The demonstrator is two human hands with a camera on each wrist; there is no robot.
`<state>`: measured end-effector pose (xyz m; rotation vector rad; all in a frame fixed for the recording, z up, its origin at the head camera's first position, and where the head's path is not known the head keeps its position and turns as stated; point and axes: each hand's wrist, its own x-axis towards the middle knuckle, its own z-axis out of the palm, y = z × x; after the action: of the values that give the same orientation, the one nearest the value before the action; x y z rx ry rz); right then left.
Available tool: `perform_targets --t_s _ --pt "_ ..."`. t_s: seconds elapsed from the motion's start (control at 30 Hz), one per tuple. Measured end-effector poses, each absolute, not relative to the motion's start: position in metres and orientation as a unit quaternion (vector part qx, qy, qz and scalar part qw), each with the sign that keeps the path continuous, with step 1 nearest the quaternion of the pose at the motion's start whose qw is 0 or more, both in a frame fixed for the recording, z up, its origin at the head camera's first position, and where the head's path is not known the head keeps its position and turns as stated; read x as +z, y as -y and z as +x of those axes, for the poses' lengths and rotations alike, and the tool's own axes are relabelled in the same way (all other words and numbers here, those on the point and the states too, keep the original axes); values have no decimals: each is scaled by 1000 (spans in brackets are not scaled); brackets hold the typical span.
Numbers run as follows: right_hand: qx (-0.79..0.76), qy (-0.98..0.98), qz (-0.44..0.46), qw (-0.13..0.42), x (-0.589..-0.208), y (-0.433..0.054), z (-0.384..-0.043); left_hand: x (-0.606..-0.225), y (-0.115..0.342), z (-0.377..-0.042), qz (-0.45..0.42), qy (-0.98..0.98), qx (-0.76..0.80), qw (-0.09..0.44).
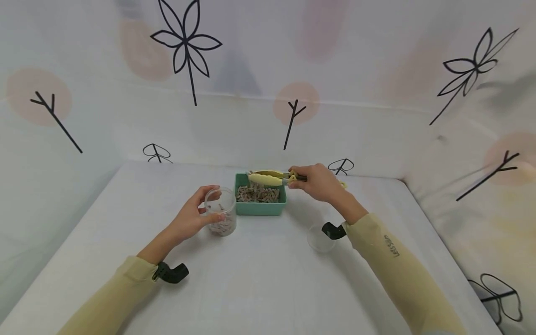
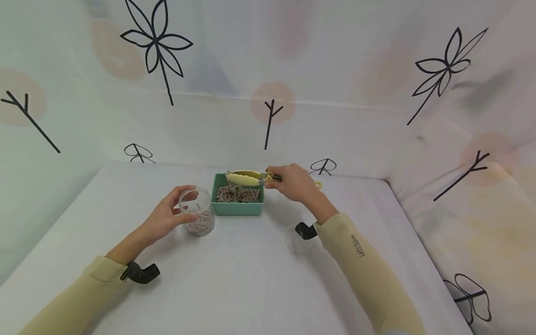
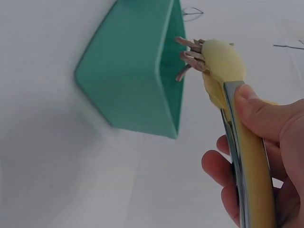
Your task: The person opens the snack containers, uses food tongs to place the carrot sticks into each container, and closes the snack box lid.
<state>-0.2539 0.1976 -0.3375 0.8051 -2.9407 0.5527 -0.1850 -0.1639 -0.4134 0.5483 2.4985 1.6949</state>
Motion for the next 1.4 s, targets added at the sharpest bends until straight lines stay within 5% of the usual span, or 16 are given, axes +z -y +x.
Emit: perform_targets --t_s 0.57,1.4 --pt "269 914 302 40 -301 -180 -229 -413 163 -185 174 -811 556 41" --pt "216 909 355 10 -323 -144 -214 -411 162 -183 171 -819 546 40"
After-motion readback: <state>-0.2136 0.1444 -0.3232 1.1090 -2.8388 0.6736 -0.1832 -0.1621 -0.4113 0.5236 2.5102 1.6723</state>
